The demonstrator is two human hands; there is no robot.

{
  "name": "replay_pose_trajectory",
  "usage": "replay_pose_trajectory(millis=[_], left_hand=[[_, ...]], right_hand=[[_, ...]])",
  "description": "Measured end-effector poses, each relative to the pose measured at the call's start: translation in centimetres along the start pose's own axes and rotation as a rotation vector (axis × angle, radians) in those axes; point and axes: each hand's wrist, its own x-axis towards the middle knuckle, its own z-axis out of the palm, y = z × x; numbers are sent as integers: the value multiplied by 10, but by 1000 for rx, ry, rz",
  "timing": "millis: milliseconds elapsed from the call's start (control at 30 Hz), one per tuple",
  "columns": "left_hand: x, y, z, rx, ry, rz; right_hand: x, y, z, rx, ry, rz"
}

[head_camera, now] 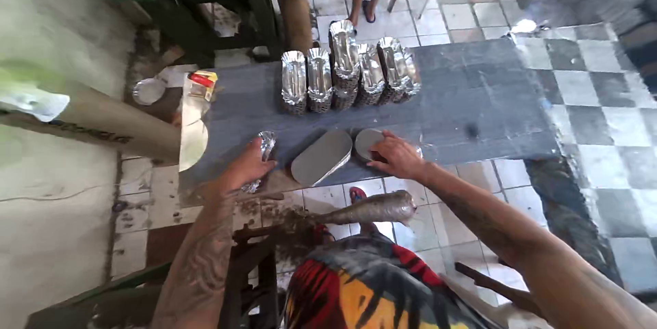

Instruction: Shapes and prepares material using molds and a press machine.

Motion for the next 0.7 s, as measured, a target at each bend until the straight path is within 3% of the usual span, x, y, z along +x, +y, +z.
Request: replay_pose_trajectory(millis=[100,167,233,300,367,467,600,700], left_hand=[[-33,77,9,-75,191,47],[-46,136,37,-61,117,84],[-19,162,69,5,-31,158],[12,154,80,35,-191,212],[29,145,62,-68,-418,281],[38,141,43,-204,-613,303],[39,144,40,-244,-674,235],[26,127,51,-225,-470,294]], right_hand=[[0,12,-3,248,-9,5],[-1,13,-11,384,-62,58],[1,17,-16,437,-86,71],[2,21,-18,446,-106,59],[2,24,-17,461,-106,52],[-3,25,-1,432,50,-31],[-7,16,2,315,89,-86],[-2,-5,-43,221,24,67]])
